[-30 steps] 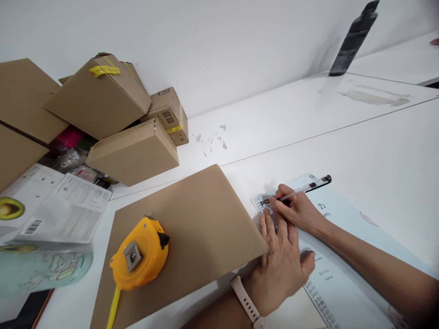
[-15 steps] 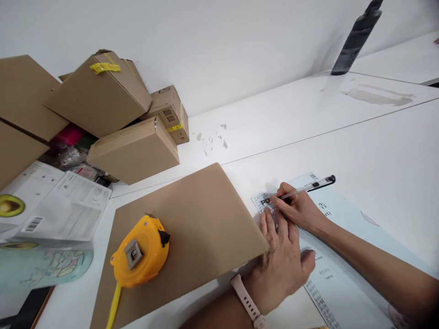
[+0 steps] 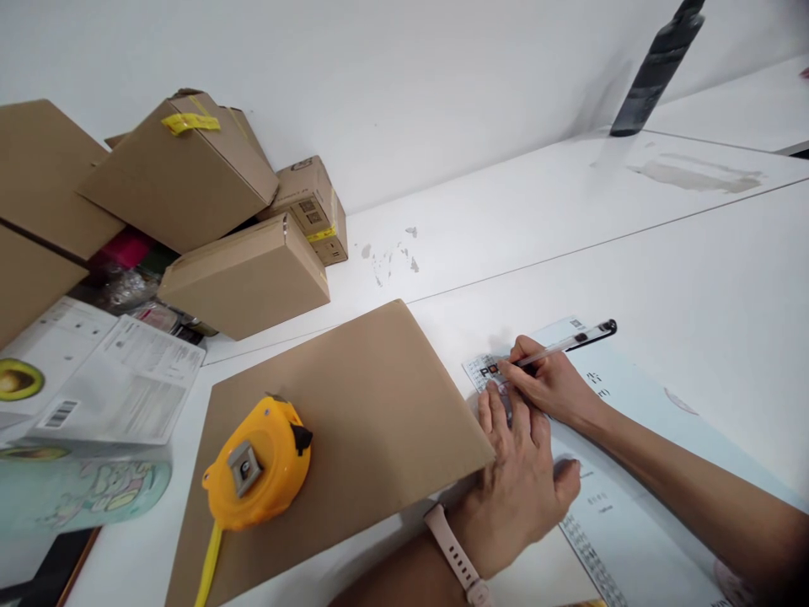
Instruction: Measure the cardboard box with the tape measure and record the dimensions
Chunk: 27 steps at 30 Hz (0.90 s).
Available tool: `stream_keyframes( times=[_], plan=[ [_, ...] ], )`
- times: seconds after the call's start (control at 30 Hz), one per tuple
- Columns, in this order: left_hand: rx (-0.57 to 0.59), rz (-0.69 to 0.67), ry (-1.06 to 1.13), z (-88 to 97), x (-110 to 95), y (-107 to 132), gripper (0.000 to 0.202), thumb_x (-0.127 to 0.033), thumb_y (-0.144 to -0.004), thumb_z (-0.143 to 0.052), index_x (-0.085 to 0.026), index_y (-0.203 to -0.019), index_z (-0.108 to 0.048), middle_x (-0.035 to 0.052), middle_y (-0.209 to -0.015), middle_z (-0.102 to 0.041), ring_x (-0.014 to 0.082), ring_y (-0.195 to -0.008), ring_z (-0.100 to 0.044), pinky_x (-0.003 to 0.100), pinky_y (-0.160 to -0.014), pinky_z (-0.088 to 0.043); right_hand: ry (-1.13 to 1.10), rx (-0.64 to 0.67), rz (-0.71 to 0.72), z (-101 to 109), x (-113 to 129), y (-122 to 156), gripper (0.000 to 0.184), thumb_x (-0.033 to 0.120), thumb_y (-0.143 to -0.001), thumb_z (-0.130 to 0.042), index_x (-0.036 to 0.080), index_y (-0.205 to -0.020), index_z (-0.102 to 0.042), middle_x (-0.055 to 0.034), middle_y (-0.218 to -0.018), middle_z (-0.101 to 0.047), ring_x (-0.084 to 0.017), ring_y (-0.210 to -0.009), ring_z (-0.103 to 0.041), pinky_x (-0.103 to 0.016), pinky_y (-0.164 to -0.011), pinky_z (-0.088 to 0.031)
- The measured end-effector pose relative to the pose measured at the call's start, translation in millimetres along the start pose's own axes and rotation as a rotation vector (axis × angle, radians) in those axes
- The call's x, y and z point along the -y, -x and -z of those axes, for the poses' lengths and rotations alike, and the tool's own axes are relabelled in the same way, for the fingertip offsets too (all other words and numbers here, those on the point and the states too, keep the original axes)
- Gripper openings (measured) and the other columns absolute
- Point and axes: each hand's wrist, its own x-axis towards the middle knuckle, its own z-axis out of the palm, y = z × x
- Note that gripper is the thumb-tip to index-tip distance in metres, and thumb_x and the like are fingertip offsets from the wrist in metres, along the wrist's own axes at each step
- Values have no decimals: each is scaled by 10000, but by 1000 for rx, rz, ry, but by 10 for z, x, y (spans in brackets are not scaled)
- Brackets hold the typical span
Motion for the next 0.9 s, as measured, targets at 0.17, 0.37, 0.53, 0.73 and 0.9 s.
stream_keyframes(
  times=[0.17, 0.37, 0.53, 0.73, 0.9],
  plan=[
    [6, 3, -4, 8, -2, 5, 741, -558, -1034, -323, 1, -1514, -395, 219, -1542, -484, 399, -1469, -399, 525, -1202, -355, -6, -15, 2, 1, -13, -6, 295, 440, -889, -631, 257, -730, -464, 62, -528, -429, -133, -506, -404, -288, -485, -322],
    [-5, -8, -14, 16, 4, 1, 732, -558, -1032, -334, 3, -1492, -427, 224, -1521, -506, 403, -1458, -416, 515, -1212, -338, -21, -2, 3, -3, -15, -4, 289, 429, -888, -632, 254, -731, -463, 60, -526, -441, -132, -503, -415, -285, -485, -331],
    [-12, -11, -24, 12, 14, -3, 737, -561, -1030, -332, 4, -1494, -425, 221, -1511, -516, 404, -1454, -421, 525, -1199, -347, 20, -27, 18, -4, -35, -9, 275, 407, -897, -616, 252, -735, -455, 67, -524, -424, -124, -497, -398, -277, -481, -315],
    [-23, -13, -26, 5, 15, 0, 728, -560, -1029, -343, 0, -1483, -443, 229, -1514, -514, 403, -1454, -421, 522, -1205, -339, 59, -35, 12, 6, -9, -9, 254, 388, -893, -597, 254, -738, -448, 75, -522, -428, -124, -495, -414, -274, -486, -324],
    [-21, -6, -24, -7, 9, -2, 742, -568, -1024, -346, 3, -1488, -440, 220, -1501, -529, 407, -1447, -429, 528, -1194, -361, 56, -59, -14, 19, 32, 1, 253, 380, -872, -609, 258, -726, -442, 78, -521, -427, -125, -496, -410, -275, -488, -330]
  ],
)
